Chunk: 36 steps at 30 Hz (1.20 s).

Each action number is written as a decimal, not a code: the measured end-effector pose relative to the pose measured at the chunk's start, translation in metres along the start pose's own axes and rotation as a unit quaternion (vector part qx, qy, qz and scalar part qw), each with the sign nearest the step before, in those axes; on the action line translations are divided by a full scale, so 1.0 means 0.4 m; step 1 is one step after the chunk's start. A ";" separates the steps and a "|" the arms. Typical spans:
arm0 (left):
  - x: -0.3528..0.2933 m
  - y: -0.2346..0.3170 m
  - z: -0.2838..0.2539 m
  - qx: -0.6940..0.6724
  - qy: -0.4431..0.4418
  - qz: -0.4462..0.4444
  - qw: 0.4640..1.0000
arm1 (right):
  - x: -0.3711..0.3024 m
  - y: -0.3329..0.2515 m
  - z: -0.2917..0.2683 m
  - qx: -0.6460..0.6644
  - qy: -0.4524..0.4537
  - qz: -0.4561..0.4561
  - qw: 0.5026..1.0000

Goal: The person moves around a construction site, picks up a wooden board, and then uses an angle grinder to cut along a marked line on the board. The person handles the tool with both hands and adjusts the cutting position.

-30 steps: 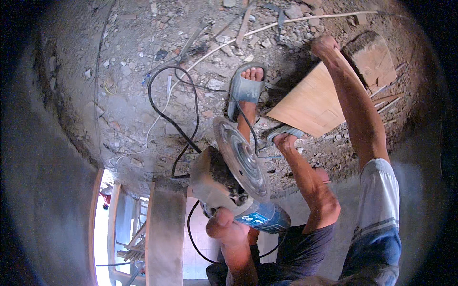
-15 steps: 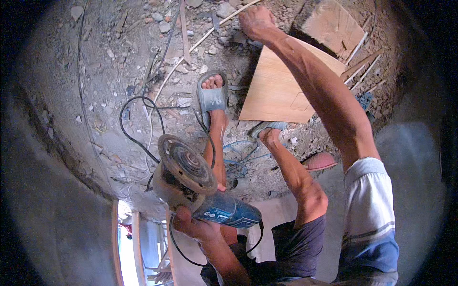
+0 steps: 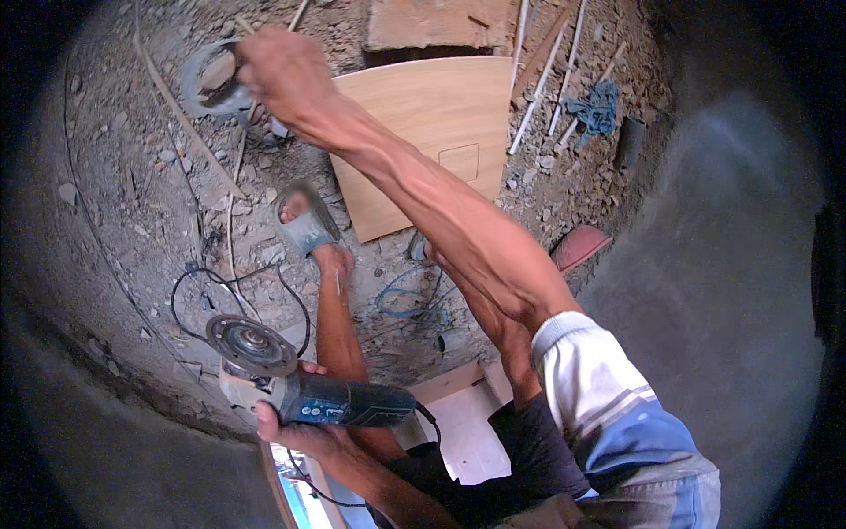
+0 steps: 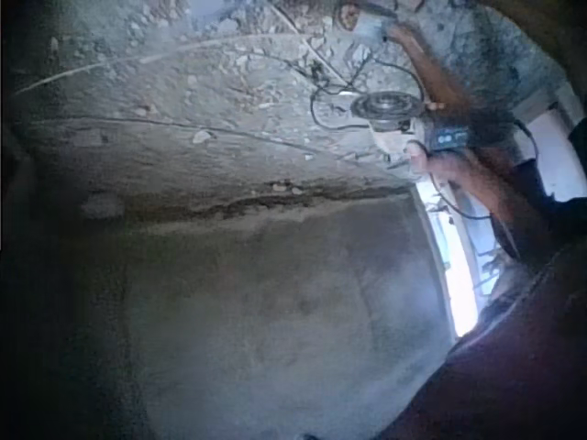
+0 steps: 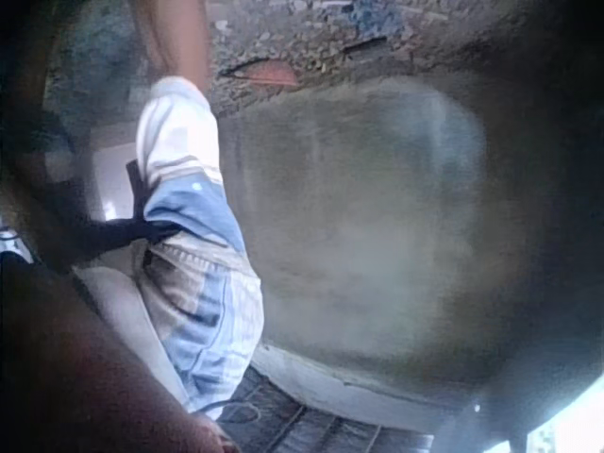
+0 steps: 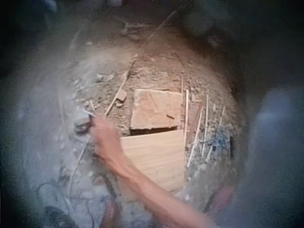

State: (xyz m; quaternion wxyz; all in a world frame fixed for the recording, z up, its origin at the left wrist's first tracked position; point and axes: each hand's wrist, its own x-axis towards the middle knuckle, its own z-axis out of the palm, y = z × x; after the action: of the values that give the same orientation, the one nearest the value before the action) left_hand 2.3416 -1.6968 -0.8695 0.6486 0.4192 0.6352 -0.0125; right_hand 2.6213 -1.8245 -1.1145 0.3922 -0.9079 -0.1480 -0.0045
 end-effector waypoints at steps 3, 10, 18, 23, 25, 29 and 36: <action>-0.030 -0.003 0.025 0.024 0.013 -0.011 1.000 | -0.165 0.085 -0.196 0.068 0.064 0.102 0.990; -0.050 -0.014 0.054 0.033 -0.067 -0.072 0.995 | -0.818 0.422 -0.997 -0.293 0.068 0.374 0.877; -0.137 0.094 0.074 0.014 -0.125 -0.041 0.991 | -0.721 -0.124 -0.833 0.262 -0.164 0.508 0.804; -0.233 0.020 0.088 0.059 -0.141 -0.007 0.988 | -0.609 -0.609 -0.692 0.489 -0.288 0.471 0.675; -0.274 0.043 0.101 0.114 -0.168 0.040 0.978 | -0.583 -0.638 -0.685 0.464 -0.307 0.435 0.707; -0.254 0.105 0.109 -0.003 -0.191 0.080 0.978 | -0.507 -0.661 -0.736 0.448 -0.338 0.416 0.716; -0.043 0.157 -0.057 -0.090 -0.002 0.039 0.995 | -0.369 -0.438 -0.758 0.148 -0.198 0.454 0.856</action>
State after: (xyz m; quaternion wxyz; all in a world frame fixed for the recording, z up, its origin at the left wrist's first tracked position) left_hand 2.3541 -1.6523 -0.8183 0.6846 0.3840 0.6157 0.0693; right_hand 2.4651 -1.9664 -0.7984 0.4422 -0.7873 0.2075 0.3763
